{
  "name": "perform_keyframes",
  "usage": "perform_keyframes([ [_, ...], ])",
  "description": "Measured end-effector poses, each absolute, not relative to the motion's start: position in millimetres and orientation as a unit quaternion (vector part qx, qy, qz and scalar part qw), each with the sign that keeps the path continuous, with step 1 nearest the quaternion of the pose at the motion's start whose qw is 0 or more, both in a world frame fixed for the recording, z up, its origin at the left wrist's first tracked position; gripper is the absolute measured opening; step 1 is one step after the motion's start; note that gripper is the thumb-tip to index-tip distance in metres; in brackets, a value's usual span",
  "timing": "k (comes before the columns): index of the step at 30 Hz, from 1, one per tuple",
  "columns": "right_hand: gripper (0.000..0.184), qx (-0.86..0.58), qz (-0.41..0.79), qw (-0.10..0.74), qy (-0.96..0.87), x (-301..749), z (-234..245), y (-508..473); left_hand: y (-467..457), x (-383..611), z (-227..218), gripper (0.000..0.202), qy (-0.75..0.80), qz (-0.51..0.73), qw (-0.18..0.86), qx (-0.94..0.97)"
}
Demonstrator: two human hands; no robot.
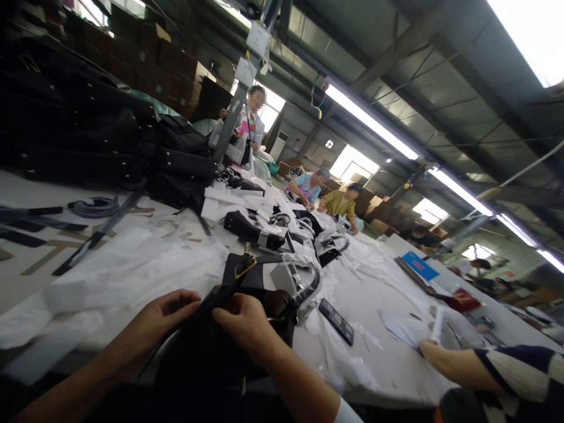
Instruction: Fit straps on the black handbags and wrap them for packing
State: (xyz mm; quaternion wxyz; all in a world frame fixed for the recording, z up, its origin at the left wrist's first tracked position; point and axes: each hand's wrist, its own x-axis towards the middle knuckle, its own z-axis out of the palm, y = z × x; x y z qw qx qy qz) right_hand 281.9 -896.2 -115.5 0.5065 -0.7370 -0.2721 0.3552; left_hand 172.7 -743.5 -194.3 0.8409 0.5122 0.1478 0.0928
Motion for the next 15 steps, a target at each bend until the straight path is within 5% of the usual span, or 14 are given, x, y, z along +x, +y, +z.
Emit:
perform_keyframes([
  [7,0.047,-0.718,0.371,0.533,-0.252,288.7,-121.2,-889.4,-741.1,174.4,-198.5,0.026,0.178,0.171,0.727,0.641],
  [15,0.043,-0.713,0.375,0.541,-0.239,293.9,-128.6,-891.3,-739.1,166.2,-210.5,0.022,0.098,0.301,0.564,0.763],
])
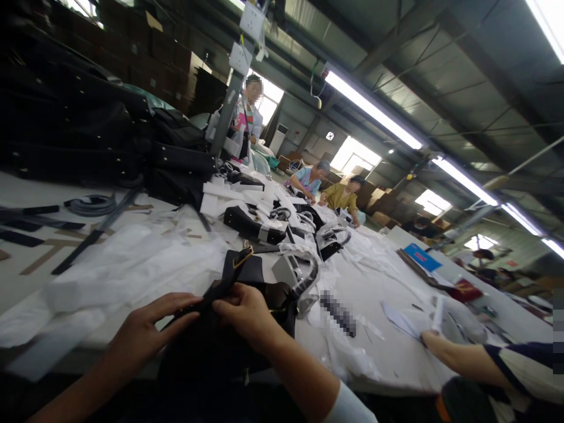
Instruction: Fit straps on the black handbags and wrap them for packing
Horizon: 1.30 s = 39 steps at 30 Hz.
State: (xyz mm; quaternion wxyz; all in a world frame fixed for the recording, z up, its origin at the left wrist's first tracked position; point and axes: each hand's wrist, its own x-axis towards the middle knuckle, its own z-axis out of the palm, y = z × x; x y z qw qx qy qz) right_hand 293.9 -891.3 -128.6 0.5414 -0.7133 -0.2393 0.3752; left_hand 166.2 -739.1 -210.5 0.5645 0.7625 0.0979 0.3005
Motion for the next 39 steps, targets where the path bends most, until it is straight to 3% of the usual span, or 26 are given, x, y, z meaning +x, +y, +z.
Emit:
perform_keyframes([
  [6,0.043,-0.719,0.367,0.533,-0.254,291.5,-122.4,-889.9,-733.8,165.2,-204.1,0.017,0.079,0.299,0.536,0.786],
  [18,0.053,-0.715,0.396,0.525,-0.239,293.7,-119.1,-888.7,-721.6,173.5,-190.5,0.032,0.126,0.162,0.616,0.760],
  [23,0.045,-0.719,0.385,0.527,-0.239,294.5,-122.5,-886.1,-737.2,169.1,-202.9,0.025,0.127,0.266,0.587,0.754],
  [30,0.029,-0.728,0.352,0.534,-0.247,290.9,-128.6,-885.5,-763.1,162.5,-221.0,0.027,0.053,0.436,0.363,0.822],
  [33,0.032,-0.733,0.339,0.533,-0.253,287.9,-127.6,-886.0,-771.1,160.7,-220.7,0.029,0.032,0.453,0.312,0.835],
  [36,0.038,-0.751,0.305,0.519,-0.272,284.8,-126.1,-886.9,-776.9,158.3,-220.9,0.032,0.022,0.447,0.324,0.833],
  [39,0.034,-0.783,0.233,0.498,-0.292,283.4,-128.8,-888.0,-777.2,157.3,-223.6,0.027,0.062,0.404,0.432,0.804],
])
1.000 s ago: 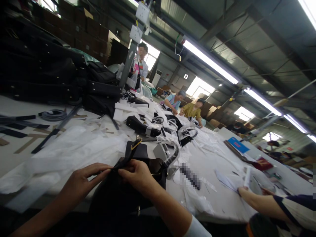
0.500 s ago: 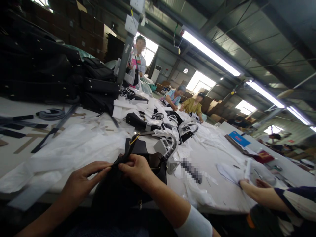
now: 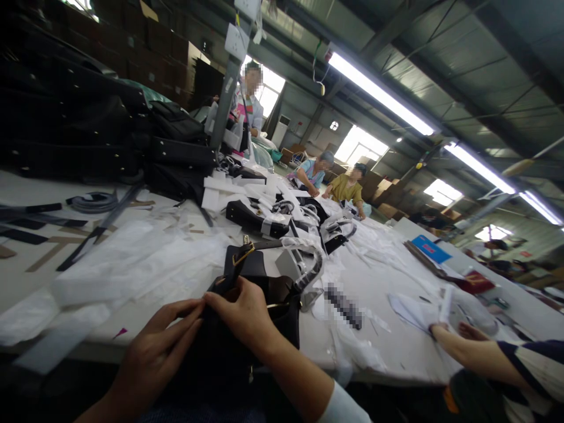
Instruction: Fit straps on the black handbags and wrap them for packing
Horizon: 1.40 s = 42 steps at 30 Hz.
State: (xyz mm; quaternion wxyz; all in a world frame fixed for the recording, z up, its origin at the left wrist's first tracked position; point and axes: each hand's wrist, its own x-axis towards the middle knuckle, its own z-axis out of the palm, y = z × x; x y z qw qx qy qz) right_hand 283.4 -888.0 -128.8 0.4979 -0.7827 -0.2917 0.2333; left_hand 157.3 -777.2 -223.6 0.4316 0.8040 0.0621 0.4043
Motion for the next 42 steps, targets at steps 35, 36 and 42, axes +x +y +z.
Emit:
perform_keyframes([
  [35,0.028,-0.782,0.196,0.400,-0.435,290.6,-90.6,-888.7,-773.0,175.0,-218.1,0.050,0.201,0.257,0.697,0.639],
  [36,0.028,-0.785,0.172,0.371,-0.466,293.4,-81.6,-883.7,-774.2,179.0,-217.2,0.055,0.205,0.268,0.698,0.632],
  [42,0.029,-0.805,0.077,0.218,-0.547,315.9,-79.4,-867.4,-787.4,214.0,-237.0,0.047,0.179,0.365,0.688,0.602],
])
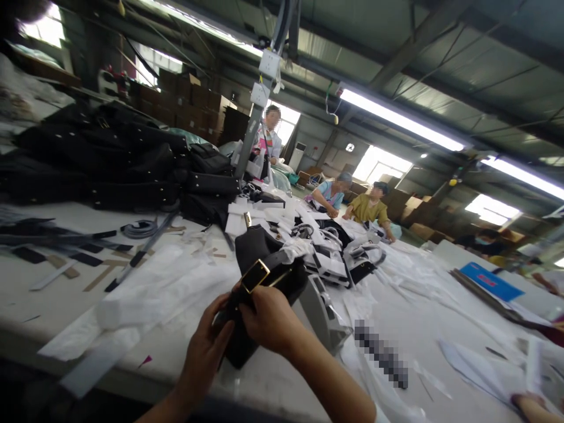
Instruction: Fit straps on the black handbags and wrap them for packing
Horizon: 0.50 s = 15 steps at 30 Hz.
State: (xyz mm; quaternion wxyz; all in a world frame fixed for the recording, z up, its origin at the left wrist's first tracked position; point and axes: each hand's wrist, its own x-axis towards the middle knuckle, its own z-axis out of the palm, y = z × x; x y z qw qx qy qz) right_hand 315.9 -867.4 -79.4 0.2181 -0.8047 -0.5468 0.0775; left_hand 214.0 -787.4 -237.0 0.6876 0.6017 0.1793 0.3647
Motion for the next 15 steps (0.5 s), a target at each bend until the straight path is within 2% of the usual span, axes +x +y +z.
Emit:
perform_keyframes([
  [5,0.018,-0.866,0.017,0.188,-0.463,340.3,-108.5,-877.9,-798.7,226.4,-260.7,0.048,0.162,0.302,0.710,0.615],
  [10,0.013,-0.897,-0.068,0.134,-0.416,334.6,-106.8,-877.4,-794.6,228.9,-244.8,0.058,0.104,0.265,0.689,0.667],
  [13,0.015,-0.903,-0.091,0.084,-0.412,331.1,-117.5,-880.8,-788.0,229.5,-237.1,0.051,0.091,0.242,0.682,0.684],
  [15,0.020,-0.897,-0.110,0.096,-0.418,336.3,-133.9,-888.8,-782.5,224.5,-237.4,0.043,0.093,0.232,0.671,0.698],
])
